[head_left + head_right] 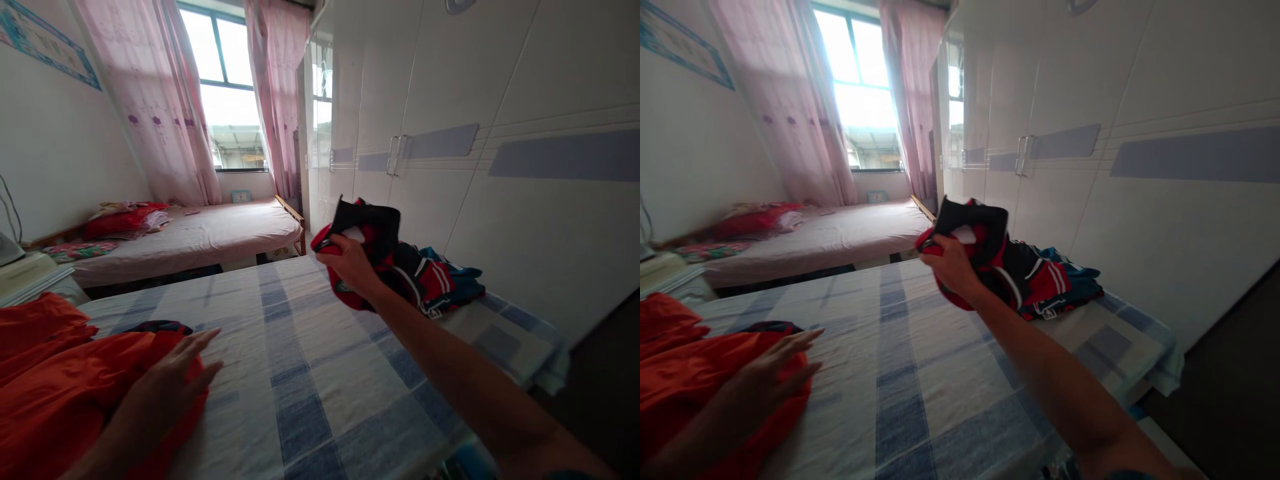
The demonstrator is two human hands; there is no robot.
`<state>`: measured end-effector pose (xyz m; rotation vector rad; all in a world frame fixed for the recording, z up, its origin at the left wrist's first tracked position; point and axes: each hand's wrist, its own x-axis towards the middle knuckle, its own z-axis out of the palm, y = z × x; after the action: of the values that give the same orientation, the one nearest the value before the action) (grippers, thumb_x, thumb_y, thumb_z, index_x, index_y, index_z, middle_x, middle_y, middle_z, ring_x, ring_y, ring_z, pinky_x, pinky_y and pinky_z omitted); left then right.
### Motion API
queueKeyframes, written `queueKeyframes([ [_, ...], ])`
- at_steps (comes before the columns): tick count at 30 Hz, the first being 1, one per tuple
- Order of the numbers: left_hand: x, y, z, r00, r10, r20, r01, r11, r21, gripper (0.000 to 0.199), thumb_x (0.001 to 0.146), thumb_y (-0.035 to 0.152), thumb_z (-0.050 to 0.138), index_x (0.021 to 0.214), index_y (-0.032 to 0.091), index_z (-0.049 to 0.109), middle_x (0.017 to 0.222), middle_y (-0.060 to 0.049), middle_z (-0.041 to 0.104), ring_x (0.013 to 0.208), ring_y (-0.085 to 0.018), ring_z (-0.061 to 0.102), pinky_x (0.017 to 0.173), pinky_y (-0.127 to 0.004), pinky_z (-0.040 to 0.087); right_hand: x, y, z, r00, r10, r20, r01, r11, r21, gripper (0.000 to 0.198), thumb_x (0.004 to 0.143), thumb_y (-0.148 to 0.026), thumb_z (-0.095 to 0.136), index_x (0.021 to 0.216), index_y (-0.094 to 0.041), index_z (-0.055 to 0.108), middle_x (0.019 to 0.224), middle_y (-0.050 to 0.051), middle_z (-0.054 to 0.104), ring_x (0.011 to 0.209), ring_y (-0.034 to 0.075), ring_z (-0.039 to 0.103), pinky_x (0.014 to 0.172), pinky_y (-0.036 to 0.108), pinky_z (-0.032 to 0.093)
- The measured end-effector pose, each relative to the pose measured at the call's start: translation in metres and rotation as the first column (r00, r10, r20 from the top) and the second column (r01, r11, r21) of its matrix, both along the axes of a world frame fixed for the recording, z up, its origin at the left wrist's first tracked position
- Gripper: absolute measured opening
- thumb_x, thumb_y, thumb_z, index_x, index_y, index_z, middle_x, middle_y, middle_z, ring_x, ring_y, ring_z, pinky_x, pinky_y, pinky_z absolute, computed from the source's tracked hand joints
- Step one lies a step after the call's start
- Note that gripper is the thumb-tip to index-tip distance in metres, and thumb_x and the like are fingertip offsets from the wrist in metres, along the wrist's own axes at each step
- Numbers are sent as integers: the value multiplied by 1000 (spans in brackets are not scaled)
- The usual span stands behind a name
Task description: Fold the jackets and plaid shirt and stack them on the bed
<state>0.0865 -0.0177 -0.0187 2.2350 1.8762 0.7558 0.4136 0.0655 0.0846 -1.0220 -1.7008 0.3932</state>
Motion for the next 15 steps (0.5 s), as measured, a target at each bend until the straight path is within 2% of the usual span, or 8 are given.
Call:
queueKeyframes([
  [2,36,-4,1,972,-92,218,91,996,16,66,79,50,56,138,25,40,133,-11,55,101,-25,65,80,-38,56,-39,-24,6,968,223,-113,-229,973,-41,17,76,-34,61,76,-17,59,65,-6,54,59,9,47,58,20,39],
  [4,63,-9,2,911,-163,379,137,986,95,61,79,47,57,134,23,42,130,-12,56,96,-24,66,75,-37,58,-67,-49,6,912,403,-79,-409,906,-105,19,77,-37,61,79,-18,60,69,-5,57,63,9,51,59,20,40],
  [7,77,-15,1,869,-158,469,88,982,168,36,79,46,54,107,23,58,104,-8,68,85,-24,67,70,-36,58,-84,-73,-5,819,571,66,-538,802,-259,25,76,-42,64,83,-18,65,77,-3,65,72,13,58,64,21,43],
  [9,73,-13,-2,845,-97,526,56,994,94,32,77,49,55,95,24,61,86,-4,69,72,-23,67,61,-34,57,-80,-76,-19,782,615,98,-563,766,-308,29,78,-43,62,92,-18,68,86,0,68,81,15,62,71,23,45],
  [10,68,-10,-2,824,-54,564,48,999,27,32,76,51,55,93,23,61,81,-3,69,69,-23,66,57,-33,56,-74,-73,-26,798,596,90,-548,780,-301,30,80,-43,60,96,-18,68,91,1,69,85,16,62,75,24,45],
  [12,56,0,6,759,44,649,39,993,-114,36,76,53,55,90,21,60,75,-2,68,67,-22,66,56,-32,55,-54,-61,-44,890,456,25,-436,864,-254,30,84,-40,56,102,-19,67,98,3,69,89,16,63,81,26,45],
  [14,39,9,25,719,126,683,-17,986,-163,39,81,53,52,93,16,60,76,-2,68,70,-21,66,62,-32,56,-27,-42,-65,976,200,-83,-214,950,-229,29,85,-38,52,102,-19,65,97,4,69,86,16,63,81,29,46],
  [15,30,10,38,723,148,675,-65,987,-146,40,84,51,50,97,14,59,80,-3,68,72,-20,66,65,-33,56,-12,-31,-77,988,68,-141,-100,967,-236,29,85,-38,51,101,-19,65,93,4,69,84,16,63,79,29,47],
])
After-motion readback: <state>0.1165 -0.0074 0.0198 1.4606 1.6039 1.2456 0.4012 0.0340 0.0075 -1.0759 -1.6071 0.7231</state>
